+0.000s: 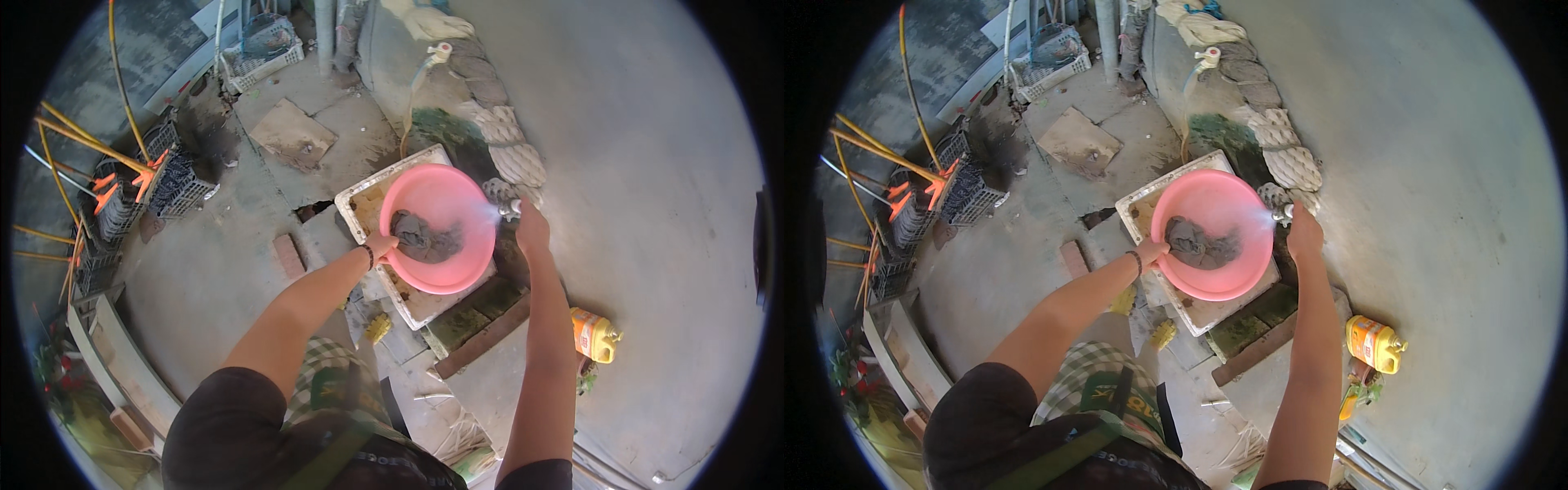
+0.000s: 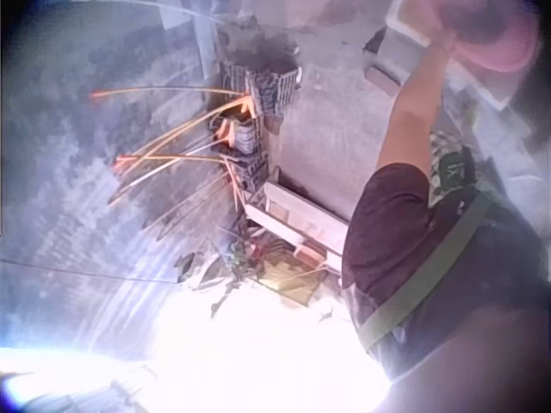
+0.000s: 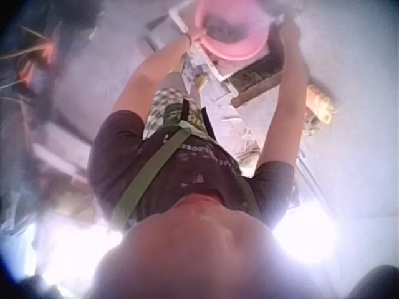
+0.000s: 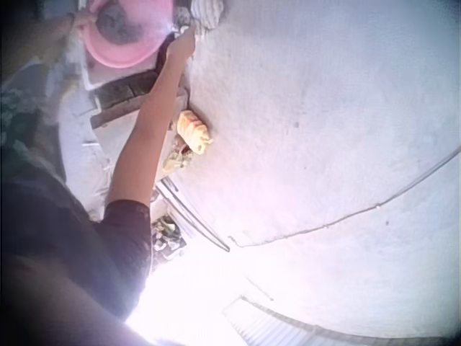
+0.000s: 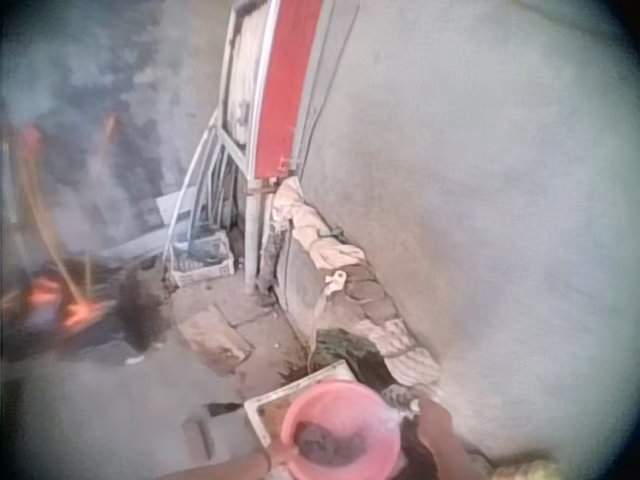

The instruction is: The person rinses a cloth in a pink bowl under a faucet, wrings the cloth by hand multiple times, and then carries the bowl through a doorway into a store area.

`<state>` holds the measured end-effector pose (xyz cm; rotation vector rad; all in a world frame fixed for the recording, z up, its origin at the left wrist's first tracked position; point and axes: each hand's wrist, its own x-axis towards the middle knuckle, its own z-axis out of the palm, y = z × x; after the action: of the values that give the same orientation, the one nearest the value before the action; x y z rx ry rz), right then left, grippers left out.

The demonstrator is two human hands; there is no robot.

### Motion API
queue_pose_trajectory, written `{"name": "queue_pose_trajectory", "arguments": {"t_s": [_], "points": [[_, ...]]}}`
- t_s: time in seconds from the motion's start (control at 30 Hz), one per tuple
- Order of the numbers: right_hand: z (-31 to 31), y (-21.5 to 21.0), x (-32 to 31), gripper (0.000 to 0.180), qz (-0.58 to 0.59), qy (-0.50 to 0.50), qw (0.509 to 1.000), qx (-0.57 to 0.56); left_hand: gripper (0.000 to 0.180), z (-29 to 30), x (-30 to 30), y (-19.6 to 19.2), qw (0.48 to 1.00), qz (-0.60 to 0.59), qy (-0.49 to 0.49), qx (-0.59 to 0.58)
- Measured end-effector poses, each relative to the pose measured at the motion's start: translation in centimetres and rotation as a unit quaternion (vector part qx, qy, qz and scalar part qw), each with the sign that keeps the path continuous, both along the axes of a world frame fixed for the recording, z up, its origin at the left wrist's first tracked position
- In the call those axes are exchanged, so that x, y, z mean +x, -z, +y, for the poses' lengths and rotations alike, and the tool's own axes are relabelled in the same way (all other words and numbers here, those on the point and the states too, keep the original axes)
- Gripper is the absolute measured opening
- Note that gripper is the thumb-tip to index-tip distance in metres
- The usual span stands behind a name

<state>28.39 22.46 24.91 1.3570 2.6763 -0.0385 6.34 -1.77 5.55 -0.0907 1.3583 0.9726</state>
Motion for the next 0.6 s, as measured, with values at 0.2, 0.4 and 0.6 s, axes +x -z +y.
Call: {"name": "queue_pose_trajectory", "arguments": {"t_s": [0.2, 0.4, 0.6], "points": [[-0.1, -0.1, -0.3, 0.045, -0.010, 0.012, 1.000, -0.006, 0.032, 0.0, 0.0, 0.8, 1.000, 0.008, -0.007, -0.003], [-0.2, -0.6, -0.7, 0.045, -0.012, 0.014, 1.000, -0.015, 0.036, 0.1, -0.1, 0.2, 1.000, 0.005, 0.006, 0.003], [-0.5, -0.8, -1.0, 0.044, -0.028, 0.017, 0.999, -0.013, 0.040, -0.3, -0.4, -0.6, 1.000, -0.010, 0.025, 0.001]]}}
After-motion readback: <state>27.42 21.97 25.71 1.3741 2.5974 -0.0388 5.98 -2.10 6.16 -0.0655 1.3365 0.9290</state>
